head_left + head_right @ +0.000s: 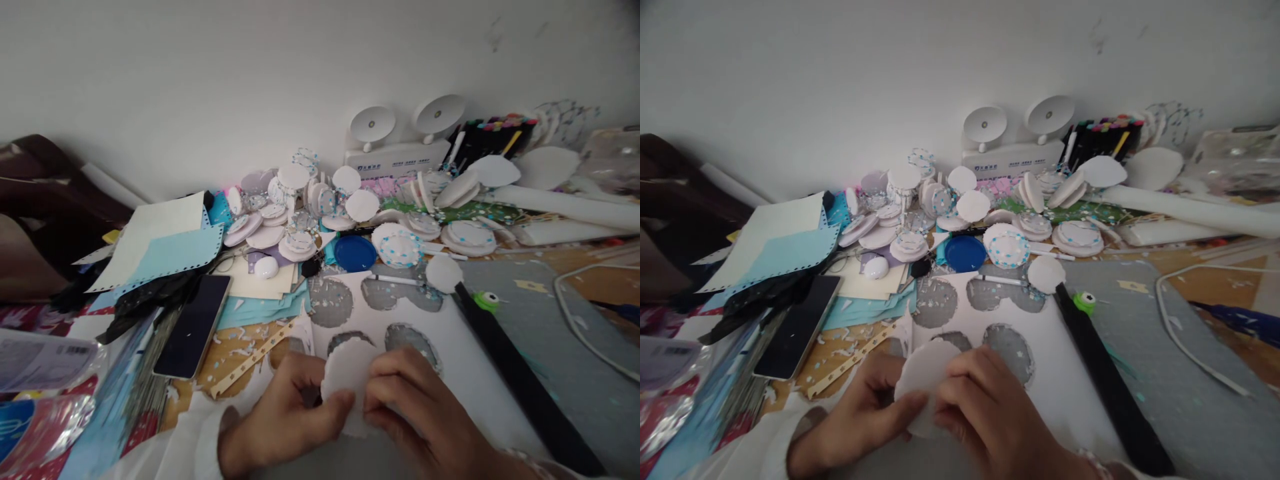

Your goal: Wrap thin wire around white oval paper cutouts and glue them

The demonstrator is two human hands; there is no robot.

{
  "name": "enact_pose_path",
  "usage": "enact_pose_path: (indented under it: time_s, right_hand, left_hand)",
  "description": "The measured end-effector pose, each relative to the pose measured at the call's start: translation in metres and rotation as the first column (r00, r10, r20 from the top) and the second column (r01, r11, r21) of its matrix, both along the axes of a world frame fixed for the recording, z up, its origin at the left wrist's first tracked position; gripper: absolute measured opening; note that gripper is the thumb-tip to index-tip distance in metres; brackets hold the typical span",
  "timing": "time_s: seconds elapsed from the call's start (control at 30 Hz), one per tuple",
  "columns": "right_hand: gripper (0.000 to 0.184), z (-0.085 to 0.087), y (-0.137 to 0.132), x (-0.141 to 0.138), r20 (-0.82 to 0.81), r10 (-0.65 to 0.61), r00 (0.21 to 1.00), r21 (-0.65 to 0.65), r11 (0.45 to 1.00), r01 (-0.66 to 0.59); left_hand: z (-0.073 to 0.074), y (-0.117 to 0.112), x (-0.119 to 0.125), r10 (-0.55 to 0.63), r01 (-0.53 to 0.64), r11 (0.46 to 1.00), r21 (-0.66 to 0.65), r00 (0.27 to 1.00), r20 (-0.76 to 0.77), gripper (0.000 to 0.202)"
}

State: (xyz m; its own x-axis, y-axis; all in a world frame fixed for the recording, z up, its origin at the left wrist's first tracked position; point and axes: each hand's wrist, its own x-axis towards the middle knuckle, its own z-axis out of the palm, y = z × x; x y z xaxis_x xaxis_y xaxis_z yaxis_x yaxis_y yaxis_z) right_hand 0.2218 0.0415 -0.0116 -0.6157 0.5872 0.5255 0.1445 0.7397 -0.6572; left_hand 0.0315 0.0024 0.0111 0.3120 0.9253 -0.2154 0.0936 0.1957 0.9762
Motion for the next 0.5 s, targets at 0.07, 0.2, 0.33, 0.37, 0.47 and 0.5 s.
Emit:
enact_pose_path:
  time_s: [0.07,0.2,0.33,0.37,0.47,0.5]
  right_hand:
    - [0.022,0.002,0.0,-0.001,-0.008,0.016,1.0,0.007,1.0,-0.016]
    - [0.03,0.008,0.0,-0.001,-0.024,0.036,0.999,-0.089,0.995,-0.038]
    - [0.023,0.009,-0.001,0.003,-0.136,-0.001,0.991,-0.213,0.977,-0.028]
    - [0.017,0.009,0.0,0.004,-0.162,-0.038,0.986,-0.259,0.966,-0.005]
    - [0.009,0.008,0.005,0.009,-0.162,-0.178,0.971,-0.382,0.918,0.105]
    - [0.01,0.009,0.007,0.011,-0.152,-0.217,0.964,-0.388,0.91,0.143]
  left_hand:
    - [-0.001,0.0,0.0,-0.007,0.006,1.0,-0.016,1.0,-0.01,0.054]
    - [-0.008,0.001,-0.009,0.063,-0.063,0.993,-0.095,0.998,-0.003,0.058]
    - [-0.012,0.005,-0.02,0.144,-0.14,0.984,-0.113,0.989,0.026,0.057]
    - [-0.011,0.006,-0.02,0.141,-0.136,0.984,-0.114,0.989,0.038,0.057]
    - [-0.001,0.007,-0.018,0.1,-0.093,0.991,-0.101,0.993,0.068,0.053]
    - [0.003,0.007,-0.017,0.087,-0.08,0.993,-0.09,0.994,0.072,0.051]
